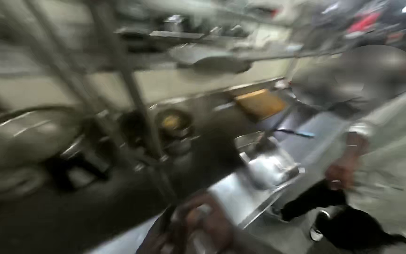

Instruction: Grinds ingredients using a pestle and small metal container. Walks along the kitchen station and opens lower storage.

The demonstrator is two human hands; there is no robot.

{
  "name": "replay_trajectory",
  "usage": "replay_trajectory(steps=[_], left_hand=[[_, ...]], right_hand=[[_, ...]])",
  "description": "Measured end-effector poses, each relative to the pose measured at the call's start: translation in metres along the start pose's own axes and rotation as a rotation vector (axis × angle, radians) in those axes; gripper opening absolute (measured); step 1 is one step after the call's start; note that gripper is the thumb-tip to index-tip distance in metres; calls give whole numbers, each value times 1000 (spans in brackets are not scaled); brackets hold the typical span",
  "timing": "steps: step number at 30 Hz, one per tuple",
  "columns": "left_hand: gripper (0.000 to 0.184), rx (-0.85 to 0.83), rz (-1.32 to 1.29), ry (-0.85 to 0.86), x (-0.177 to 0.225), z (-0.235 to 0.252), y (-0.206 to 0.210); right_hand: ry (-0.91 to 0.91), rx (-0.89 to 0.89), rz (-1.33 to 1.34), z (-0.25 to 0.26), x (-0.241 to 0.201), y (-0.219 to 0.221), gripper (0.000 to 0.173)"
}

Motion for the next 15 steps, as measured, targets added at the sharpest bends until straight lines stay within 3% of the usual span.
replay_trajectory(steps=[4,8,15], left_hand=[[48,-49,103,-233,-69,-3,23],[41,100,127,-89,-78,-11,31],[35,99,180,-54,-83,-10,35]], right_hand=[[-3,-151,118,-5,30,9,42],[67,-118,101,-25,87,7,50],[130,-176,154,-27,92,3,54]])
Point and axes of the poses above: each hand's wrist, its own z-axis towards the middle knuckle, its own y-axis out of the palm, x = y × z, the point moved 8 cm from there along z, towards the middle knuckle, and after that the axes turned 4 degrees about -y, right-handed, at the moved point
